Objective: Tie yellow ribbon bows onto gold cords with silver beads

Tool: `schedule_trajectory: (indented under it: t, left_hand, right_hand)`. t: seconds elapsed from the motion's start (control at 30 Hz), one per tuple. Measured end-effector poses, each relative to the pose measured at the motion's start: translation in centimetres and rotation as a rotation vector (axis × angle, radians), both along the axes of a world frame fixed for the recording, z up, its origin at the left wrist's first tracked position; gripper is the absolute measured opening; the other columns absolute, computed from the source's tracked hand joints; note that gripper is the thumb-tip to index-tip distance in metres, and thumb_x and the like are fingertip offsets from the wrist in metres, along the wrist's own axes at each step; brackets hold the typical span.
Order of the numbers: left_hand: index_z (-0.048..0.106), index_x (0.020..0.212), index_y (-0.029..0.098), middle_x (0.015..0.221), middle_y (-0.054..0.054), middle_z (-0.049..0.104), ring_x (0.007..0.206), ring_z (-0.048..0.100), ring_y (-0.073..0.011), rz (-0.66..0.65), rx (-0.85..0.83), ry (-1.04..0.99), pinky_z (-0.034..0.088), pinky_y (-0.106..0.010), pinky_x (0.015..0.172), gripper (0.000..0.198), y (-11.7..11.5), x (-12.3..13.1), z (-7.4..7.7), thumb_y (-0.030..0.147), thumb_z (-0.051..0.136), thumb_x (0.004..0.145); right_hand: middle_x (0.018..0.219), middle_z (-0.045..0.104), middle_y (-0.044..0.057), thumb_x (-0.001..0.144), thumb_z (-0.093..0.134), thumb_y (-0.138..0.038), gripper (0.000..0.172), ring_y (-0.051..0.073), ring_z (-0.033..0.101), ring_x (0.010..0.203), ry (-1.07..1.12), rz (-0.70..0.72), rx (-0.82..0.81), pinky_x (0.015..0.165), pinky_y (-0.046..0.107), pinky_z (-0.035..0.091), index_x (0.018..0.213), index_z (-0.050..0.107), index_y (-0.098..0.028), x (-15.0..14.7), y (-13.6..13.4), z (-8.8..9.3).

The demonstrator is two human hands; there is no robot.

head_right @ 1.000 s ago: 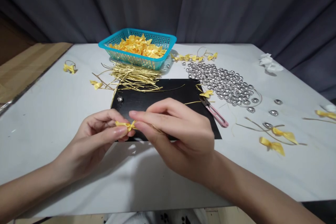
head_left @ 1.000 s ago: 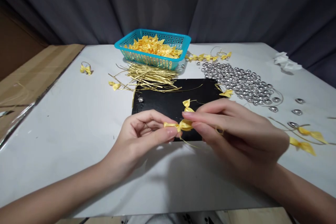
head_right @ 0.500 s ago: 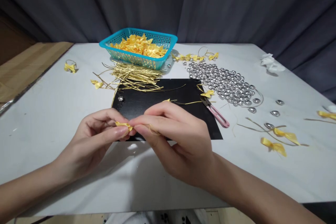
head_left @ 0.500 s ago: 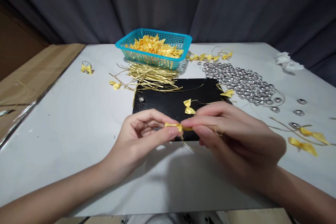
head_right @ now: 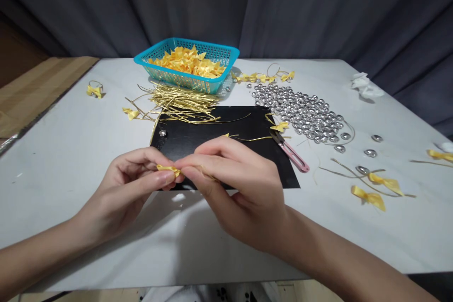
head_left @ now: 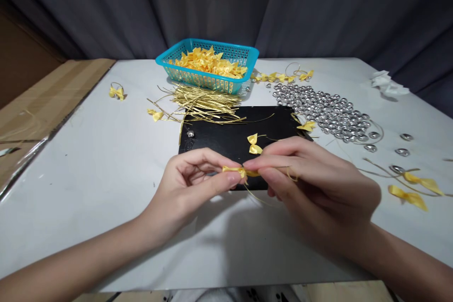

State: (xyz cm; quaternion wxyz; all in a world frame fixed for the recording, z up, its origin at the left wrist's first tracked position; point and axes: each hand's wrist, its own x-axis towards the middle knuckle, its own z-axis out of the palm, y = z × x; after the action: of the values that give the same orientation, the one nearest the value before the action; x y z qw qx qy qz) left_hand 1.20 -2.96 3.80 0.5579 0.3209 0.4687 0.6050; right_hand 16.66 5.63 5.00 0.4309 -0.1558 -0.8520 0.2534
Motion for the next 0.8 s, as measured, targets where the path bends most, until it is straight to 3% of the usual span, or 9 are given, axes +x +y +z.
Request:
schedule_trajectory:
  t: [0.2, 0.37, 0.6, 0.7, 0.8]
  left_hand:
    - [0.072, 0.074, 0.022, 0.072, 0.005, 0.074, 0.065, 0.068, -0.0050, 0.018, 0.017, 0.076, 0.052, -0.008, 0.061, 0.005, 0.1, 0.1, -0.3, 0.017, 0.072, 0.074]
    - [0.068, 0.071, 0.020, 0.068, 0.005, 0.073, 0.061, 0.068, -0.0055, 0.152, 0.116, 0.294, 0.053, -0.009, 0.059, 0.010, 0.1, 0.5, 0.0, 0.011, 0.073, 0.070]
    - [0.068, 0.078, 0.020, 0.077, 0.000, 0.074, 0.070, 0.069, -0.0122, 0.262, 0.416, 0.758, 0.057, -0.020, 0.065, 0.016, -0.2, 0.1, -0.6, 0.004, 0.066, 0.074]
    - [0.069, 0.088, 0.021, 0.086, -0.003, 0.075, 0.077, 0.069, -0.0151, 0.249, 0.605, 0.928, 0.056, -0.026, 0.070, 0.025, -0.4, -0.4, -0.5, 0.001, 0.062, 0.075]
    - [0.069, 0.095, 0.023, 0.089, -0.003, 0.076, 0.077, 0.069, -0.0157, 0.225, 0.694, 1.039, 0.055, -0.027, 0.067, 0.032, -0.6, -0.7, 0.1, -0.001, 0.062, 0.074]
  right_hand:
    - [0.072, 0.065, 0.001, 0.079, 0.060, -0.007, 0.015, 0.006, 0.056, 0.054, -0.033, -0.018, 0.073, 0.045, 0.016, 0.045, 0.077, 0.070, -0.018, -0.1, 0.3, 0.2]
    - [0.068, 0.063, 0.000, 0.075, 0.064, -0.009, 0.010, 0.004, 0.052, 0.048, -0.049, -0.054, 0.158, 0.038, 0.015, 0.039, 0.075, 0.069, -0.018, 0.0, 0.5, 0.3]
    - [0.072, 0.065, 0.001, 0.078, 0.059, -0.010, 0.013, 0.005, 0.056, 0.053, -0.180, -0.107, 0.239, 0.044, 0.015, 0.041, 0.079, 0.068, -0.019, 0.3, 0.2, 0.6]
    - [0.075, 0.066, 0.000, 0.081, 0.055, -0.012, 0.014, 0.005, 0.056, 0.055, -0.255, -0.118, 0.259, 0.044, 0.016, 0.038, 0.075, 0.065, -0.018, 0.3, 0.2, 0.1]
    - [0.075, 0.065, 0.000, 0.084, 0.050, -0.012, 0.017, 0.006, 0.058, 0.060, -0.306, -0.055, 0.269, 0.050, 0.016, 0.041, 0.073, 0.062, -0.017, 0.2, 0.1, -0.5]
